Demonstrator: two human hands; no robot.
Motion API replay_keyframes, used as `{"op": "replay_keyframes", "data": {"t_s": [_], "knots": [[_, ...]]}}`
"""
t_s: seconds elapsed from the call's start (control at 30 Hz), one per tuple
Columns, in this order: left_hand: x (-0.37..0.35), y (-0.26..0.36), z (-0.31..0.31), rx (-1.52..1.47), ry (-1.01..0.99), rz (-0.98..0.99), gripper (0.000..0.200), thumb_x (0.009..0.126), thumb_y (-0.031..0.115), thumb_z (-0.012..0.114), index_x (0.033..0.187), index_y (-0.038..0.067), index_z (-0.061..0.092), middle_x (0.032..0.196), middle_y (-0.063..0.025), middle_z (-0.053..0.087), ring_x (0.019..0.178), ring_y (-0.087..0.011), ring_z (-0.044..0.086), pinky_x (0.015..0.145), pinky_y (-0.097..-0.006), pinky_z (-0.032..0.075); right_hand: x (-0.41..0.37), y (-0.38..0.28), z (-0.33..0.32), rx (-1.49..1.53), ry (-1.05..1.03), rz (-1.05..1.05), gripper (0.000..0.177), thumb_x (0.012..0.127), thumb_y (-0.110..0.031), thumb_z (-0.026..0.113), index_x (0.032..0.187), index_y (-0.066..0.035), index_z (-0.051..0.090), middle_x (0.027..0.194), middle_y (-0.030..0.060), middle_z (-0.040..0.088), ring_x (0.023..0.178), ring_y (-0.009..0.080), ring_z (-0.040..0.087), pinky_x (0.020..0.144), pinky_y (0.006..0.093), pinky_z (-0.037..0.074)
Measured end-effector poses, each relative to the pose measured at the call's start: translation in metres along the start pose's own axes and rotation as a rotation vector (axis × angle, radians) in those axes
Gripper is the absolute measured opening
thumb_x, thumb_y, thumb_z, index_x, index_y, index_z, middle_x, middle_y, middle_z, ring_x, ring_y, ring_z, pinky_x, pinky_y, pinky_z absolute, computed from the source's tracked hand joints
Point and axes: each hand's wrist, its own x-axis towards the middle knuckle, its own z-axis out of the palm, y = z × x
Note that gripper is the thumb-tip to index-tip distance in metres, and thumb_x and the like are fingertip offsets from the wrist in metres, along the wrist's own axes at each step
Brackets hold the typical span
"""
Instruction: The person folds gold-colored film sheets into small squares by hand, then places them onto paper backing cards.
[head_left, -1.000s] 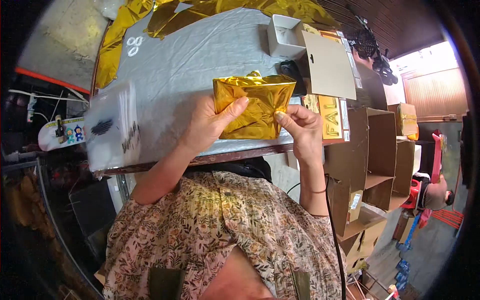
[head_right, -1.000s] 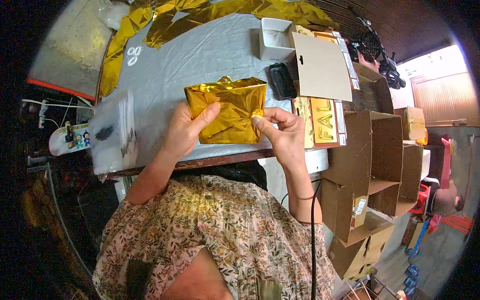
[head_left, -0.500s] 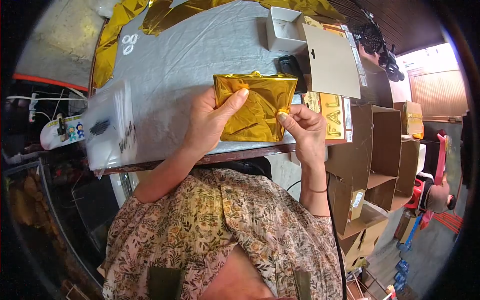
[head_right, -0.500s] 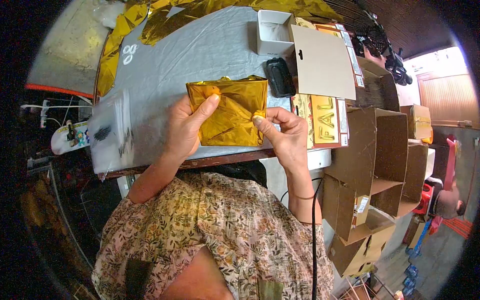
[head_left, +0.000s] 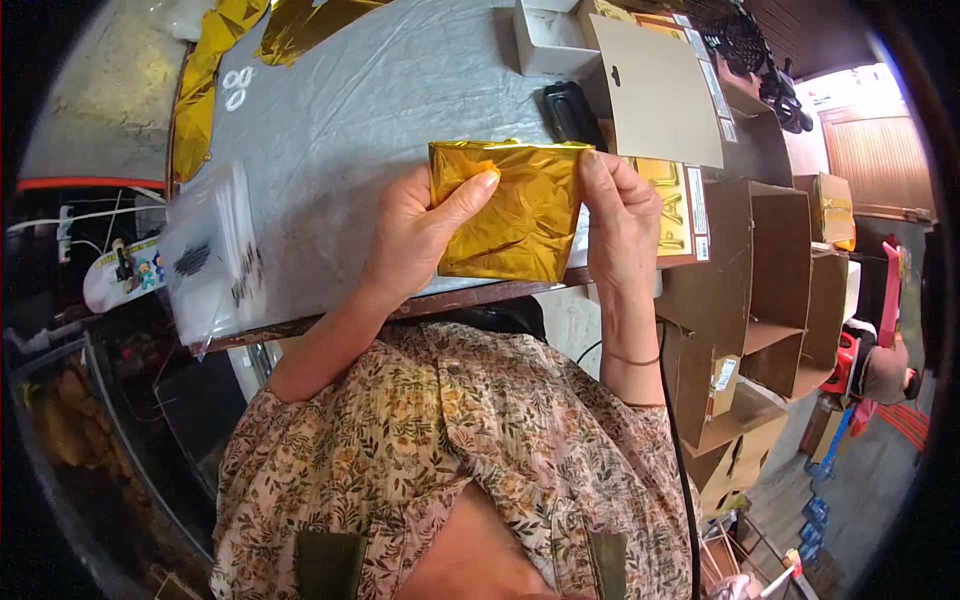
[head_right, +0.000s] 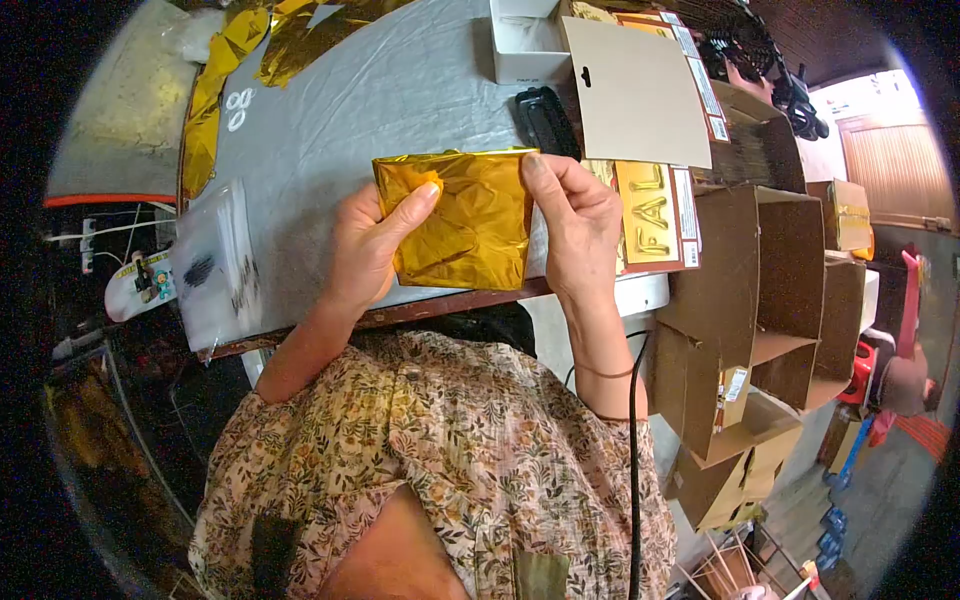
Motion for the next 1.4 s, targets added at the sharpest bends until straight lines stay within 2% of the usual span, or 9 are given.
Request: {"op": "replay_keyframes", "data": {"t_s": [0.23, 0.37, 0.43, 0.6, 1.1, 1.23, 1.27, 1.3, 1.4], "knots": [[-0.001, -0.002, -0.001, 0.024, -0.008, 0.016, 0.022, 0.106, 0.019, 0.07, 0.116, 0.0, 0.075, 0.107, -0.0007, 0.076, 0.091, -0.0066, 0.069, 0.082, -0.0258, 0.058, 0.0, 0.015, 0.003, 0.251, 0.092, -0.019, 0.02, 0.104, -0.015, 0.072, 0.107, 0.004, 0.078, 0.093, 0.0008, 0.074, 0.084, 0.006, 0.062, 0.08, 0.022, 0.049], [0.004, -0.001, -0.001, -0.098, 0.008, -0.028, 0.022, 0.105, 0.017, 0.069, 0.117, -0.001, 0.074, 0.109, -0.0038, 0.076, 0.094, -0.0095, 0.071, 0.084, -0.0278, 0.059, -0.002, 0.002, -0.016, 0.003, 0.005, 0.018, 0.02, 0.104, -0.017, 0.07, 0.103, 0.002, 0.078, 0.095, 0.0032, 0.076, 0.089, 0.0076, 0.066, 0.085, 0.0233, 0.051], [0.01, 0.0, -0.002, -0.131, 0.01, 0.005, 0.022, 0.105, 0.016, 0.069, 0.118, -0.002, 0.073, 0.111, -0.005, 0.077, 0.095, -0.0105, 0.072, 0.085, -0.0284, 0.059, -0.006, -0.012, -0.027, -0.26, -0.142, 0.088, 0.019, 0.102, -0.016, 0.073, 0.102, 0.003, 0.078, 0.097, 0.0053, 0.077, 0.089, 0.0082, 0.068, 0.087, 0.0249, 0.052], [0.018, -0.001, 0.003, -0.163, -0.028, 0.007, 0.023, 0.105, 0.015, 0.07, 0.121, -0.002, 0.072, 0.115, -0.0071, 0.075, 0.099, -0.0111, 0.07, 0.089, -0.0291, 0.058, -0.019, -0.015, -0.038, -0.153, -0.13, 0.183, 0.016, 0.091, -0.002, 0.082, 0.106, 0.002, 0.079, 0.091, 0.0072, 0.08, 0.079, 0.0096, 0.071, 0.079, 0.0228, 0.055], [0.025, -0.008, 0.044, -0.145, -0.145, -0.078, 0.024, 0.106, 0.016, 0.069, 0.122, -0.002, 0.07, 0.112, -0.0047, 0.074, 0.098, -0.0096, 0.069, 0.087, -0.0285, 0.058, -0.03, -0.01, -0.074, -0.04, -0.016, 0.142, 0.013, 0.094, -0.002, 0.079, 0.106, 0.003, 0.079, 0.092, 0.0061, 0.079, 0.079, 0.0089, 0.07, 0.076, 0.0224, 0.054], [0.047, -0.003, 0.047, -0.027, -0.304, -0.108, 0.04, 0.111, 0.034, 0.06, 0.12, -0.004, 0.07, 0.112, -0.0066, 0.075, 0.096, -0.0106, 0.07, 0.086, -0.0283, 0.059, -0.034, -0.019, -0.096, -0.034, 0.063, 0.109, 0.014, 0.094, -0.004, 0.079, 0.105, 0.004, 0.078, 0.093, 0.0071, 0.079, 0.077, 0.0095, 0.069, 0.075, 0.0231, 0.054], [0.055, 0.014, 0.044, 0.005, -0.309, -0.295, 0.051, 0.111, 0.042, 0.057, 0.121, -0.007, 0.07, 0.111, -0.0111, 0.076, 0.093, -0.0149, 0.074, 0.085, -0.0298, 0.061, -0.036, -0.027, -0.101, -0.033, 0.086, 0.129, 0.014, 0.094, -0.005, 0.078, 0.105, 0.004, 0.078, 0.094, 0.007, 0.078, 0.077, 0.0096, 0.068, 0.075, 0.0231, 0.052], [0.065, 0.02, 0.047, 0.007, -0.321, -0.285, 0.051, 0.111, 0.042, 0.057, 0.121, -0.007, 0.07, 0.111, -0.0111, 0.076, 0.093, -0.0149, 0.074, 0.085, -0.0298, 0.061, -0.036, -0.032, -0.109, -0.035, 0.089, 0.114, 0.014, 0.094, -0.005, 0.078, 0.105, 0.004, 0.078, 0.094, 0.007, 0.078, 0.077, 0.0096, 0.068, 0.075, 0.0231, 0.052], [0.107, 0.016, 0.055, 0.412, -0.264, -0.141, 0.053, 0.11, 0.042, 0.06, 0.125, -0.008, 0.068, 0.111, -0.0167, 0.076, 0.093, -0.0211, 0.077, 0.08, -0.0317, 0.063, -0.039, -0.042, -0.136, 0.034, 0.157, 0.018, 0.014, 0.094, -0.005, 0.077, 0.105, 0.004, 0.076, 0.095, 0.0059, 0.077, 0.08, 0.0096, 0.068, 0.078, 0.0226, 0.052]]}}
